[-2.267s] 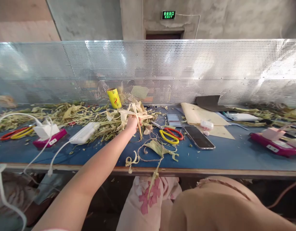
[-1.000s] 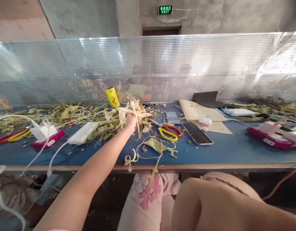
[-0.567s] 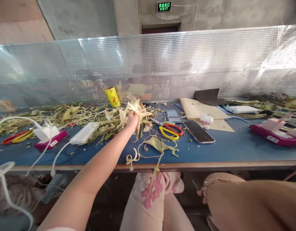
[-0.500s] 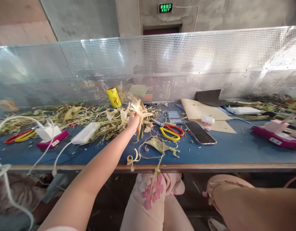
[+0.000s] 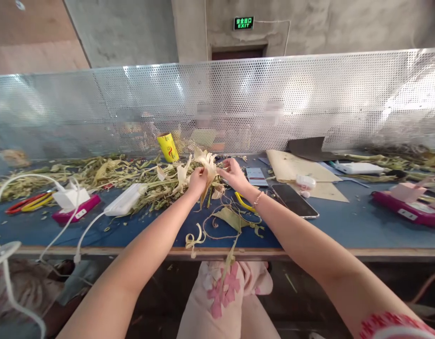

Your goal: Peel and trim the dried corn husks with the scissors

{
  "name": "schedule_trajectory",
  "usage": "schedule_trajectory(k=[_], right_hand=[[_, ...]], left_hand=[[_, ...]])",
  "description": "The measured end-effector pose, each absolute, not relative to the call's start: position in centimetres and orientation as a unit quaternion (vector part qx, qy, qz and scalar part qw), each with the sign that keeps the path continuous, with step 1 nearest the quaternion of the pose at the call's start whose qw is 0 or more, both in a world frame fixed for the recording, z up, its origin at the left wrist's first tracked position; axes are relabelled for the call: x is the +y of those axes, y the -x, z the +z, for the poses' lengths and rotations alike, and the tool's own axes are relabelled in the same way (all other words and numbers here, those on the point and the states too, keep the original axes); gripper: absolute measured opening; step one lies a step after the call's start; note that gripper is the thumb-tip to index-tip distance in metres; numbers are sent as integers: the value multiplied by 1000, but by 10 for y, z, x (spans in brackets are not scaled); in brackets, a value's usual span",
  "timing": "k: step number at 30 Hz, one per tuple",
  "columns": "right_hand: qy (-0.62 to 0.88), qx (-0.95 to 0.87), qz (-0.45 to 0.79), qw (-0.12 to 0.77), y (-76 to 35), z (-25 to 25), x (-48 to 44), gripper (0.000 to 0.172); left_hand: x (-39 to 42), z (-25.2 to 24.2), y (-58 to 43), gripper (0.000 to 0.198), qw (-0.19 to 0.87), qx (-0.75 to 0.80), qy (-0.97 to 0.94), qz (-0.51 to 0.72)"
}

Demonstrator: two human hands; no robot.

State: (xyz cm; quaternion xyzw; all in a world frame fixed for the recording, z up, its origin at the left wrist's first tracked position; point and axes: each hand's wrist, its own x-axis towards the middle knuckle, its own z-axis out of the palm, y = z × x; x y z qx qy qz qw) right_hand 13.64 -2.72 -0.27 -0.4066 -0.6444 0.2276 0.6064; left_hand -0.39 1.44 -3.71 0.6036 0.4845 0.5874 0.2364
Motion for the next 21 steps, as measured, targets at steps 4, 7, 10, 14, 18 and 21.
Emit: schedule_trajectory(k=[4,7,10,14,18,21], right_hand=[[439,-704,290,478,-142,-37,-8,24],[438,-706,294,473,-144,-44,-3,17],[444,-678,300,502,-143,-45,1,18],[446,-660,296,527,-145,-46,3,23],[442,-664,295,526,-146,-44,0,23],[437,-686,275,512,-144,-41,-6,21]], left_hand=[[10,-35,-1,9,235,478,-624,571],[5,-35,-4,10,269,455,-632,567],[0,-33,-6,16,335,423,-629,560],[-4,-30,-5,26,392,387,-632,545],[-5,-31,-4,22,401,401,-619,543],[-5,-31,-3,18,398,409,-609,551]])
